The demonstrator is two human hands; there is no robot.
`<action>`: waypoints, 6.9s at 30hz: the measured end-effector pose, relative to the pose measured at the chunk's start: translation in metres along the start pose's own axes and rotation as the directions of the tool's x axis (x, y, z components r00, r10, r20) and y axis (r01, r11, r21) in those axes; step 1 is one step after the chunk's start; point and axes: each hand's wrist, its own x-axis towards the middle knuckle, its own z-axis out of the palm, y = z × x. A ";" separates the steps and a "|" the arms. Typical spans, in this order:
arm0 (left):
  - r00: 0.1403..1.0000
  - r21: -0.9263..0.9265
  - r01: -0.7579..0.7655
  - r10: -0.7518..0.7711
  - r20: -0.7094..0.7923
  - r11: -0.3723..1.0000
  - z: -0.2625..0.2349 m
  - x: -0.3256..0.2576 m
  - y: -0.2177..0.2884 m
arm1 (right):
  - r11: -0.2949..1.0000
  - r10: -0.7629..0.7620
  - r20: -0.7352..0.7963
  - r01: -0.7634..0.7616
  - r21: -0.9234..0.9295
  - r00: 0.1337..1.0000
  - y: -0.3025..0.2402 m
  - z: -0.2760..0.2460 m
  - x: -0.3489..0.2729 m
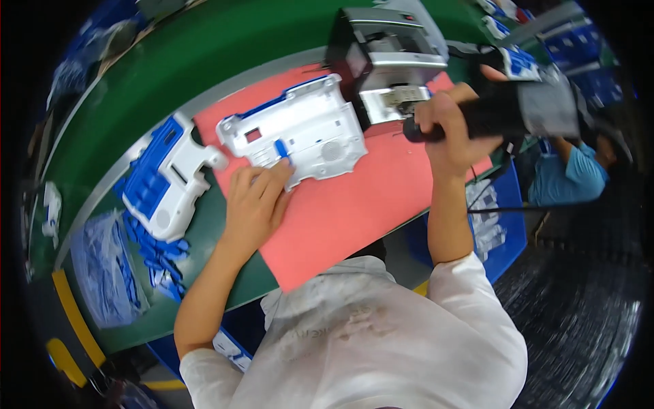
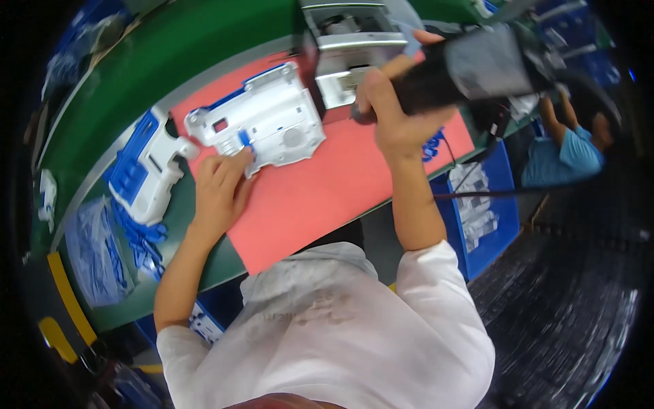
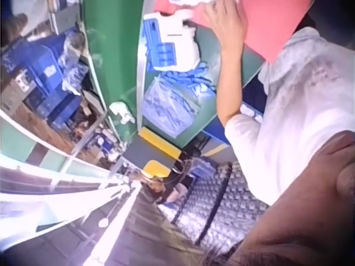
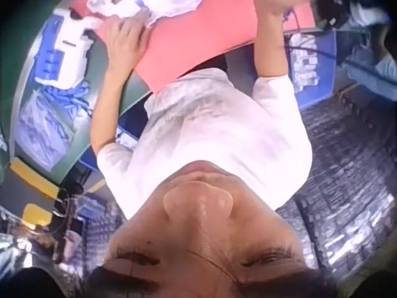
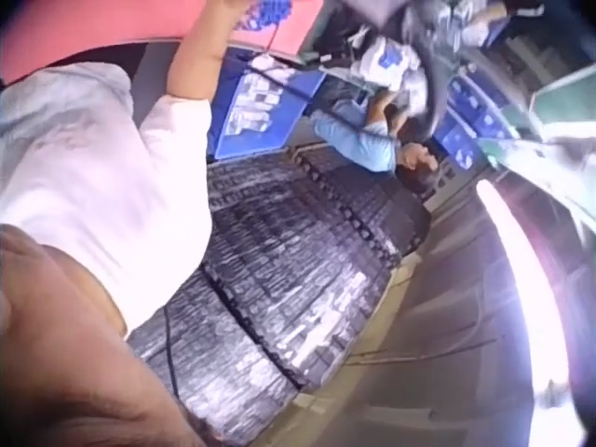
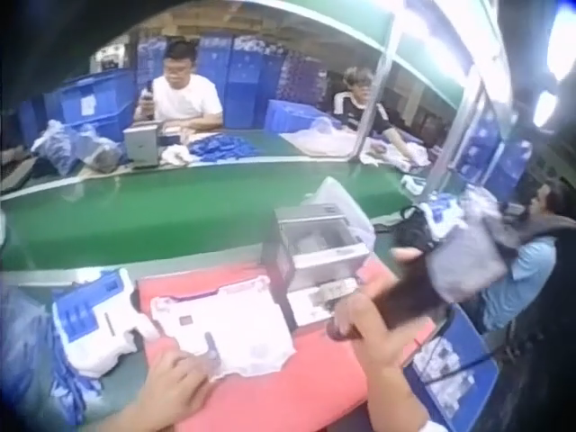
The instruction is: Assembling small blue plastic components into a white plastic housing using an electric screwdriver.
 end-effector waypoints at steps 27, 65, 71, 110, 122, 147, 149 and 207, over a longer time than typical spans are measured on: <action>0.999 -0.129 0.030 -0.028 0.014 0.991 0.001 -0.005 -0.009 | 0.996 -0.032 0.392 0.062 -0.064 0.919 0.053 0.096 -0.063; 0.996 -0.164 0.089 -0.091 0.000 0.982 0.001 0.005 0.000 | 0.972 -0.234 -0.130 0.231 -0.042 0.964 0.018 -0.024 0.036; 0.996 -0.166 0.075 -0.082 -0.036 0.983 -0.001 0.002 -0.001 | 0.993 -0.069 0.010 0.070 -0.097 0.998 0.021 -0.021 0.020; 0.999 -0.138 0.050 -0.050 0.007 0.989 0.002 -0.006 -0.009 | 0.997 0.049 0.503 -0.015 -0.071 0.863 0.051 0.085 -0.074; 0.996 -0.025 -0.051 0.049 -0.073 0.998 -0.005 0.003 -0.006 | 0.875 0.091 0.108 -0.132 0.467 0.990 0.004 0.077 -0.038; 0.977 0.408 0.210 -0.206 -0.054 0.889 -0.007 0.181 -0.175 | 0.913 0.211 0.035 -0.184 -0.363 0.977 0.036 -0.041 -0.050; 0.957 0.390 0.212 -0.271 0.101 0.896 -0.036 0.165 -0.154 | 0.881 0.094 0.021 -0.073 -0.467 0.995 0.026 -0.055 -0.046; 0.894 0.618 0.434 -0.395 -0.209 0.655 -0.085 -0.053 -0.089 | 0.875 0.182 0.837 0.304 -0.377 0.515 0.045 0.106 -0.077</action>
